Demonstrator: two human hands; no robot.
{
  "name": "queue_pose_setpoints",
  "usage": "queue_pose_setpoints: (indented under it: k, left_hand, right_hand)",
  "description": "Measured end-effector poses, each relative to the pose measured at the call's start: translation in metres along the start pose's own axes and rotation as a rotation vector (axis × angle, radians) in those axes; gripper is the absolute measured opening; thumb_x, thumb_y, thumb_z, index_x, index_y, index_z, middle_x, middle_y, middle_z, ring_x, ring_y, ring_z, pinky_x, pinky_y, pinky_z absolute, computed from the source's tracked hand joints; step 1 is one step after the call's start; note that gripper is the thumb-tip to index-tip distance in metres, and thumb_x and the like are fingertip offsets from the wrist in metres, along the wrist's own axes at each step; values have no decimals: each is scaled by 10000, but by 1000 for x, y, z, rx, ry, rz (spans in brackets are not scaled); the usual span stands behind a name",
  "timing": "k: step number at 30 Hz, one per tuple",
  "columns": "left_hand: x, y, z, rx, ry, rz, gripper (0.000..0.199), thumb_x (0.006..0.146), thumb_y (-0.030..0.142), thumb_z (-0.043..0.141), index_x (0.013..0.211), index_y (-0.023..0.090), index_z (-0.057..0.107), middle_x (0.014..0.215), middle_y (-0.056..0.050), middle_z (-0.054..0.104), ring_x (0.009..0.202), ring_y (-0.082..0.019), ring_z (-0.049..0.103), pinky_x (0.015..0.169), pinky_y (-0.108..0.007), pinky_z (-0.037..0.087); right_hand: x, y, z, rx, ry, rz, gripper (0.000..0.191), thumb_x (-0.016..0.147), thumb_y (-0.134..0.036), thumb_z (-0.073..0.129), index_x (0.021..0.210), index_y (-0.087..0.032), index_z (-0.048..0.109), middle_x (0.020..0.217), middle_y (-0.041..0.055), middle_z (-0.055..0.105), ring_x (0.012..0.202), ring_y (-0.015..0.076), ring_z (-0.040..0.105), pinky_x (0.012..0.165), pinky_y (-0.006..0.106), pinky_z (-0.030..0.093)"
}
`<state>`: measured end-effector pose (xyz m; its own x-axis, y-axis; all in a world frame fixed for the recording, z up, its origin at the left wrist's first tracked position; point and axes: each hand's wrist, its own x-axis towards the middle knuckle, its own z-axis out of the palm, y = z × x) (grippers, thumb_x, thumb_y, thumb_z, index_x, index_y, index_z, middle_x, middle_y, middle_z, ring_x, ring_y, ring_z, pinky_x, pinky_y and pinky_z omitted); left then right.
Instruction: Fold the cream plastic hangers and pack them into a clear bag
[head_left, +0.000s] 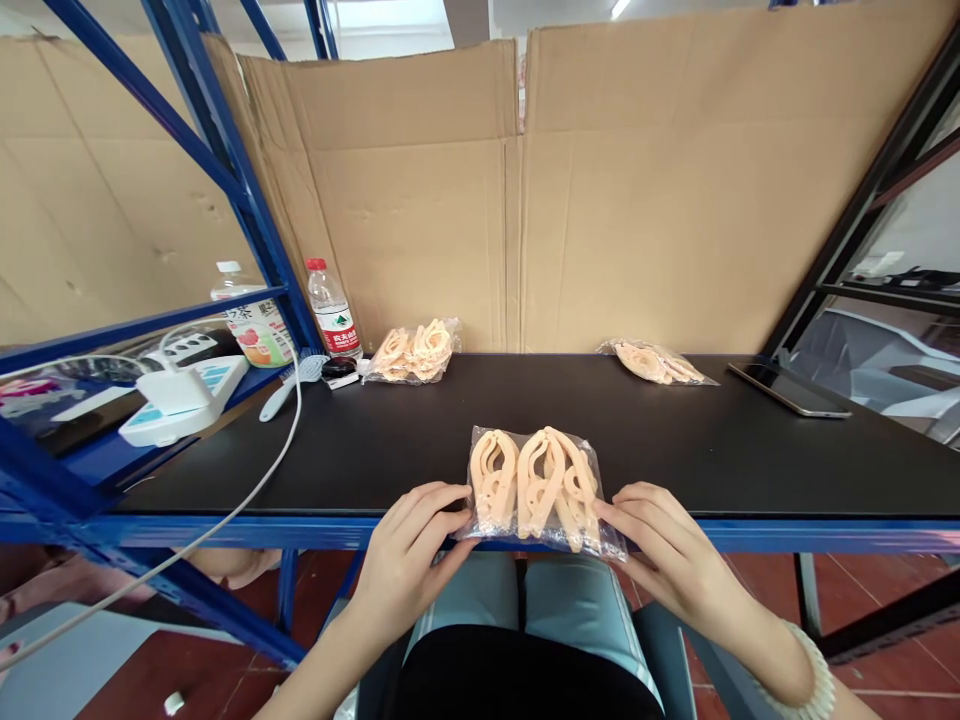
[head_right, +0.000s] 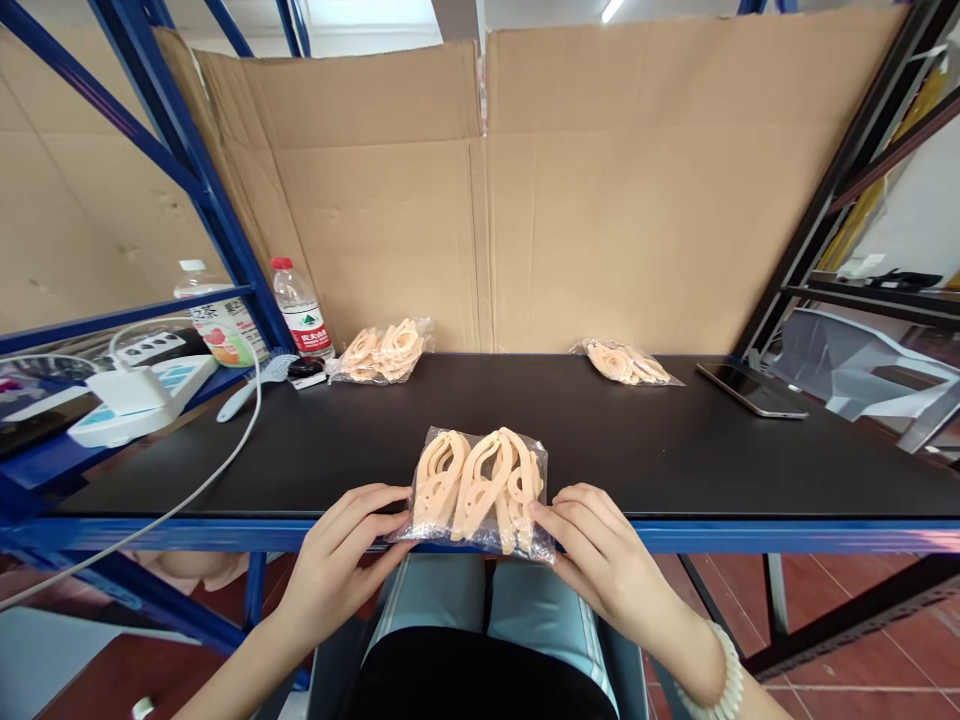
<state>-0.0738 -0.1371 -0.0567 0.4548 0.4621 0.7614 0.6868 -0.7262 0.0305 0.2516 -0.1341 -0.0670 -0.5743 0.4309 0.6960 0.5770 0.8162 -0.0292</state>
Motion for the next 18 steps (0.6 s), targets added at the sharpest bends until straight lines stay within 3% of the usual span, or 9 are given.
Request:
queue_pose_setpoints:
  k: [6, 15, 18]
  left_hand:
    - [5, 0, -3, 1, -90, 0, 57, 925, 137, 561, 931, 194, 556, 1256, -109, 645, 1206, -272, 572, 897, -396, 526]
    - [8, 2, -7, -44, -133, -65, 104, 920, 119, 528, 966, 207, 497, 1259, -111, 638, 1129, -253, 589, 861, -387, 526]
    - [10, 2, -7, -69, -120, -64, 220, 907, 111, 536, 1107, 191, 492, 1221, -119, 643, 1107, -249, 582, 869, -384, 522]
  right_hand:
    - [4, -1, 2, 15, 17, 16, 435, 945, -132, 518, 1379, -154, 494, 1070, 124, 639, 1010, 244, 582, 872, 405, 515]
    - [2, -2, 8, -53, 132, 49, 559, 914, -54, 517, 1435, -251, 461, 953, 88, 611, 900, 230, 607, 764, 384, 534]
    - [-2, 0, 11, -91, 172, 44, 572, 896, -36, 535, 1424, -249, 482, 1035, 114, 607, 1014, 257, 606, 808, 399, 544]
